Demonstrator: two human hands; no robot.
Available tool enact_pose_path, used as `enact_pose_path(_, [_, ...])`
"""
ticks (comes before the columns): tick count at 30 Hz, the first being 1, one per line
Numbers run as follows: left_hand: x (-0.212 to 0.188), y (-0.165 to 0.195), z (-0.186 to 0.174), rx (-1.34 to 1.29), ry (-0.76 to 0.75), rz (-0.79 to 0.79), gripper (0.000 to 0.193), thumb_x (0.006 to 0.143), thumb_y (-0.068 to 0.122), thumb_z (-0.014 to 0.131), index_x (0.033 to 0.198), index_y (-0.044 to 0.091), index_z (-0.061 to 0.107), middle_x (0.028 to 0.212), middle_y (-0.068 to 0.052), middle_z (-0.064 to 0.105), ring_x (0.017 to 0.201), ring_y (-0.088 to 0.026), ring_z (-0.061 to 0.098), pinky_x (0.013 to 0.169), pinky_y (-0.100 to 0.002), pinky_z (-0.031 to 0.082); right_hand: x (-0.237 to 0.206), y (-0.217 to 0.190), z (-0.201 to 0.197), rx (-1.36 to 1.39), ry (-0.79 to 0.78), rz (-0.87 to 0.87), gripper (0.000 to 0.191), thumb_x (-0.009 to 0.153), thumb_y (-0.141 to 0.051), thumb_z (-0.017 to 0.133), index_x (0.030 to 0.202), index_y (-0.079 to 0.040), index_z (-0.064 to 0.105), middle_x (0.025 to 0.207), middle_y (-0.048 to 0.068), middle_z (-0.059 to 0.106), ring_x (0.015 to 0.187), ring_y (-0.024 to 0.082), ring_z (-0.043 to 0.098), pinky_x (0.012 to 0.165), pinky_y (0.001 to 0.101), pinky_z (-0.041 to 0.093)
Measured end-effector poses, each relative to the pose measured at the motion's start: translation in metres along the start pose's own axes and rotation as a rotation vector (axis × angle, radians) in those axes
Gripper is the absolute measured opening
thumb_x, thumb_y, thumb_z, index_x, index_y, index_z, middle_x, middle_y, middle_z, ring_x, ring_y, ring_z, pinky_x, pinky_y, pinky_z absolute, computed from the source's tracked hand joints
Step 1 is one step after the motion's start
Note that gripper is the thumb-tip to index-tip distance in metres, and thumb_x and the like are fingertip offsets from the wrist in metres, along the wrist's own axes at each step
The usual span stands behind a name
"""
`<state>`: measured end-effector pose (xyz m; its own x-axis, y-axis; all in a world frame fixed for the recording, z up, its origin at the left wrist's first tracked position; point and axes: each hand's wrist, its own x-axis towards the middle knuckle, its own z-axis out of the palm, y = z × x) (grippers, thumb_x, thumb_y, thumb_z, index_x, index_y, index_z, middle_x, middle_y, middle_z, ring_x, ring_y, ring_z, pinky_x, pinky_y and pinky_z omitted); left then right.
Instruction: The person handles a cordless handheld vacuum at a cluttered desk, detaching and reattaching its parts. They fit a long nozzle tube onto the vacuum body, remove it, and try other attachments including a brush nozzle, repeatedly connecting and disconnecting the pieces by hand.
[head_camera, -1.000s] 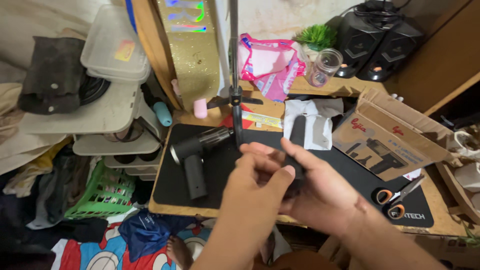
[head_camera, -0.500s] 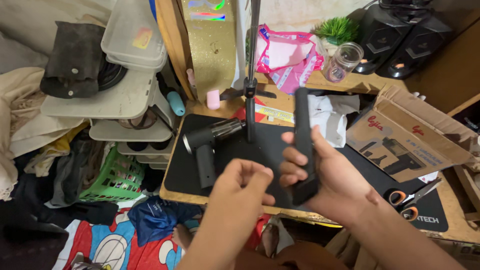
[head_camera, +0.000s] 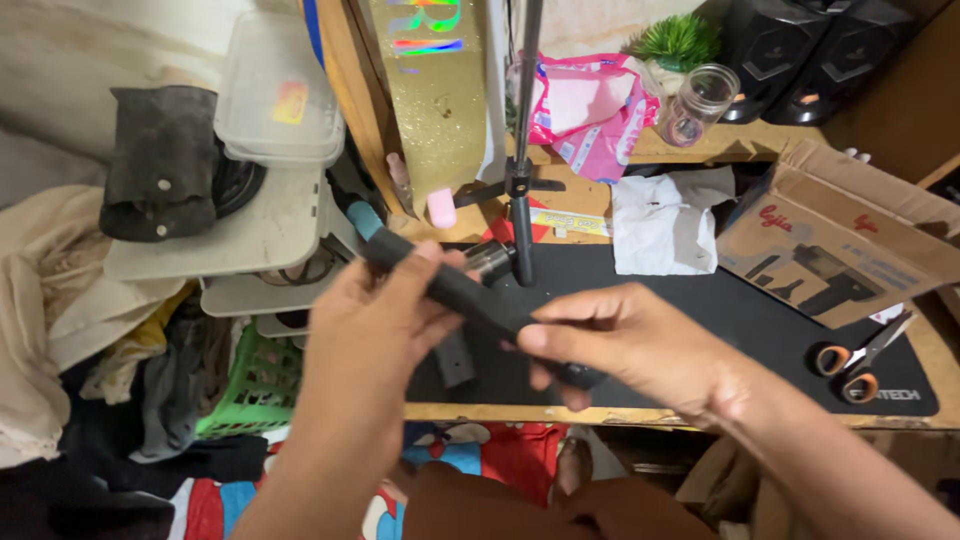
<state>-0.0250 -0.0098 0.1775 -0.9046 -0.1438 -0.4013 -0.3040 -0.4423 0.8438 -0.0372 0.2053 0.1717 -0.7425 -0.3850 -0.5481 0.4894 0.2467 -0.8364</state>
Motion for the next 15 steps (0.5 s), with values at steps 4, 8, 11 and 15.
enact_pose_path(4, [0.011, 0.019, -0.030, -0.065, 0.025, 0.071, 0.024, 0.093, 0.015, 0.064, 0.112, 0.003, 0.058, 0.104, -0.014, 0.076, 0.093, -0.024, 0.078, 0.085, -0.038, 0.063, 0.008, 0.001, 0.007, 0.152, 0.135, -0.051, 0.028, 0.088, -0.024, 0.072, 0.100, 0.001, 0.075, 0.084, 0.009, 0.076, 0.062, 0.016, 0.066, 0.060, 0.0300, 0.054])
enact_pose_path(8, [0.019, 0.022, -0.047, -0.112, -0.016, 0.071, 0.027, 0.092, 0.017, 0.063, 0.110, -0.002, 0.057, 0.106, -0.018, 0.073, 0.093, -0.026, 0.077, 0.086, -0.039, 0.062, 0.017, 0.007, 0.015, 0.365, 0.367, -0.129, 0.024, 0.086, -0.019, 0.069, 0.104, -0.003, 0.072, 0.088, 0.006, 0.072, 0.072, 0.019, 0.069, 0.066, 0.0361, 0.060])
enact_pose_path(11, [0.020, 0.018, -0.050, -0.087, -0.036, 0.035, 0.030, 0.090, 0.017, 0.067, 0.111, -0.003, 0.060, 0.106, -0.019, 0.074, 0.091, -0.026, 0.075, 0.086, -0.040, 0.064, 0.019, 0.007, 0.017, 0.478, 0.508, -0.172, 0.027, 0.091, -0.025, 0.069, 0.107, -0.003, 0.071, 0.092, 0.007, 0.072, 0.077, 0.019, 0.067, 0.070, 0.0365, 0.057])
enact_pose_path(15, [0.016, 0.012, -0.046, 0.034, -0.054, -0.114, 0.039, 0.088, 0.026, 0.069, 0.110, -0.006, 0.066, 0.102, -0.016, 0.073, 0.092, -0.025, 0.078, 0.084, -0.037, 0.064, 0.018, 0.003, 0.023, 0.596, 0.586, -0.234, 0.046, 0.100, -0.040, 0.059, 0.123, 0.000, 0.060, 0.109, 0.011, 0.067, 0.098, 0.021, 0.064, 0.094, 0.0412, 0.052])
